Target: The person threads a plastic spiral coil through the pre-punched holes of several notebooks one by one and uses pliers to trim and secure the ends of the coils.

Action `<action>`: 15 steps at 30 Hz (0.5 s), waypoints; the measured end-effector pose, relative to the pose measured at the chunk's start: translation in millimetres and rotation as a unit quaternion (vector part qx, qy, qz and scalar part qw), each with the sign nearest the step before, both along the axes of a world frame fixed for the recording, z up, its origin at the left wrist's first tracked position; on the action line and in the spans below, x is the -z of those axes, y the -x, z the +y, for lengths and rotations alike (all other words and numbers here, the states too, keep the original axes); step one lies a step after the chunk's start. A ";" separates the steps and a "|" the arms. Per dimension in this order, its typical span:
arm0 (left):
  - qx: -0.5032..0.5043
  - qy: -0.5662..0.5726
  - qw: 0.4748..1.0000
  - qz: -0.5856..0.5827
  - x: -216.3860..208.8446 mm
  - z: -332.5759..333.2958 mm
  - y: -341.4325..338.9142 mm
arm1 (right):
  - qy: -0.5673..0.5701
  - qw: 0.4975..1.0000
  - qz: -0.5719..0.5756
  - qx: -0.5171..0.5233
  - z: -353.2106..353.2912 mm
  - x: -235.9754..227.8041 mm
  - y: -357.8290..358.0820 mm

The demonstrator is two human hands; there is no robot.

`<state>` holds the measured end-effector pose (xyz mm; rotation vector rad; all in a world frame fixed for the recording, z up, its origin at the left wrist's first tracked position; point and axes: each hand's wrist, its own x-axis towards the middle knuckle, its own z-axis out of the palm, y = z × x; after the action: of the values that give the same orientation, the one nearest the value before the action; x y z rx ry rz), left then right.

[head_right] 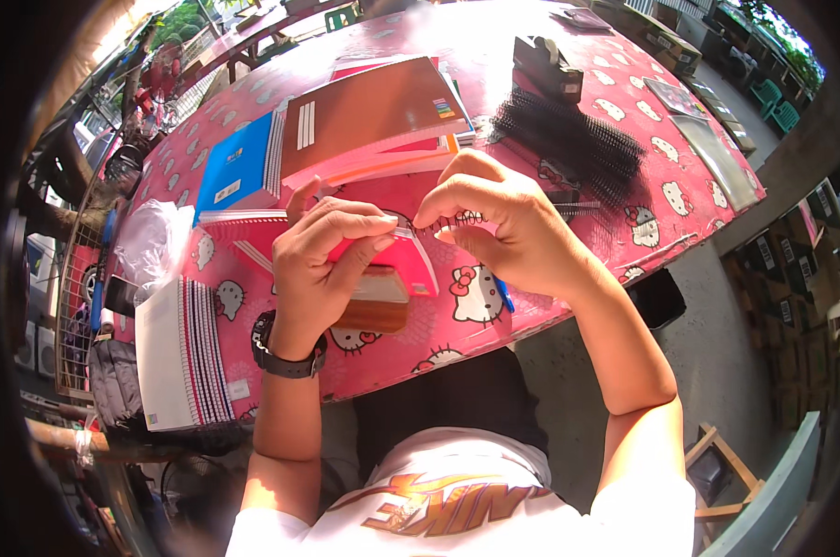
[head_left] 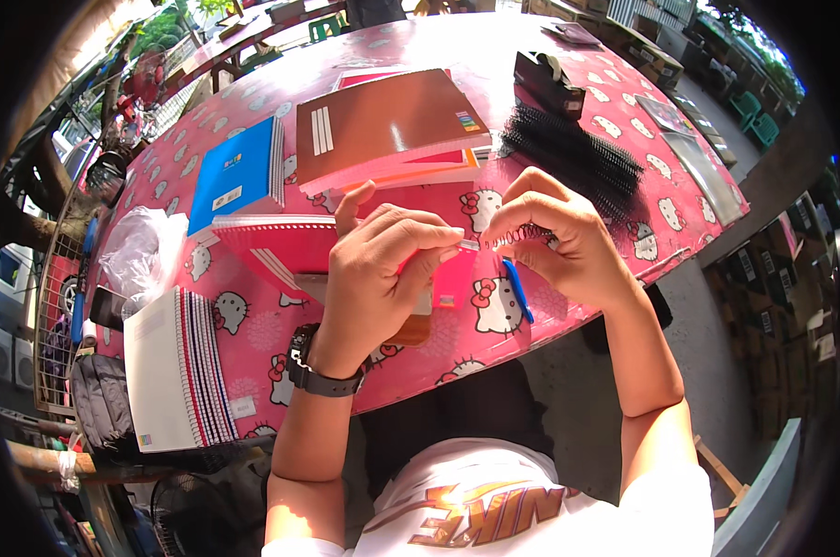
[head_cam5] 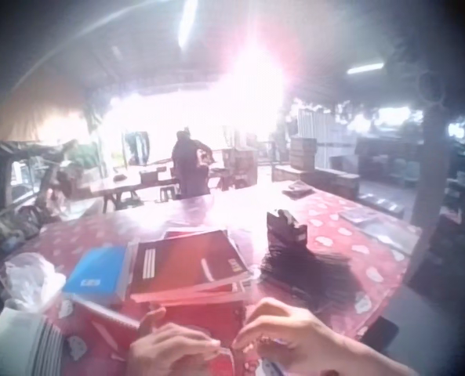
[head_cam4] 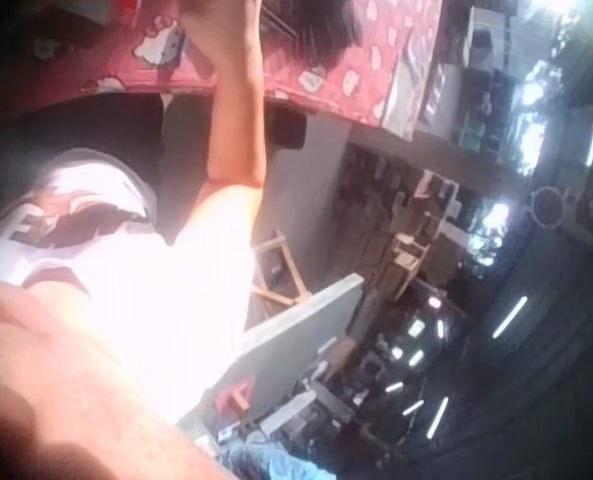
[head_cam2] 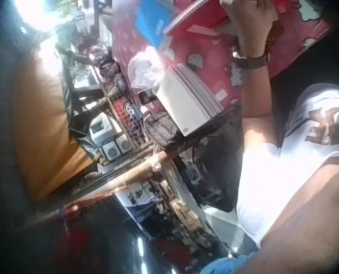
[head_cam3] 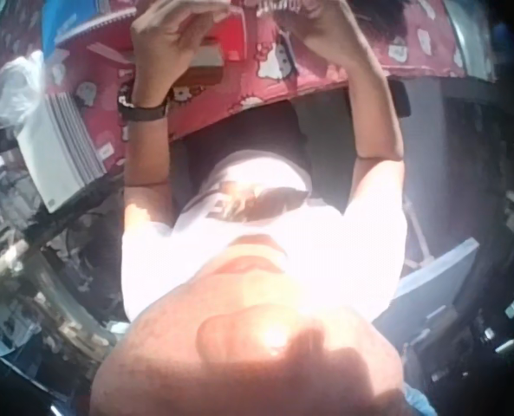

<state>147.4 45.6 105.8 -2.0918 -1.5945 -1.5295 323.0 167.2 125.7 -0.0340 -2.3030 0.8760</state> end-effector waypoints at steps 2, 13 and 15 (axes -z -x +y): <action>0.003 0.003 0.999 -0.036 3.7 0.9 -1.3 | -0.005 1.000 0.006 -0.009 0.6 -0.9 -1.5; -0.019 0.016 0.999 -0.039 -10.0 -5.7 -15.0 | -0.033 0.999 0.018 -0.003 -3.2 -1.5 -6.8; -0.024 0.031 0.999 0.012 -12.5 -9.0 -15.4 | 0.088 0.990 -0.111 0.002 -8.1 -5.0 -13.8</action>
<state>162.8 36.6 118.3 -2.0787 -1.6913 -1.4518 336.8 159.1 130.7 -0.2237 -2.4192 1.1212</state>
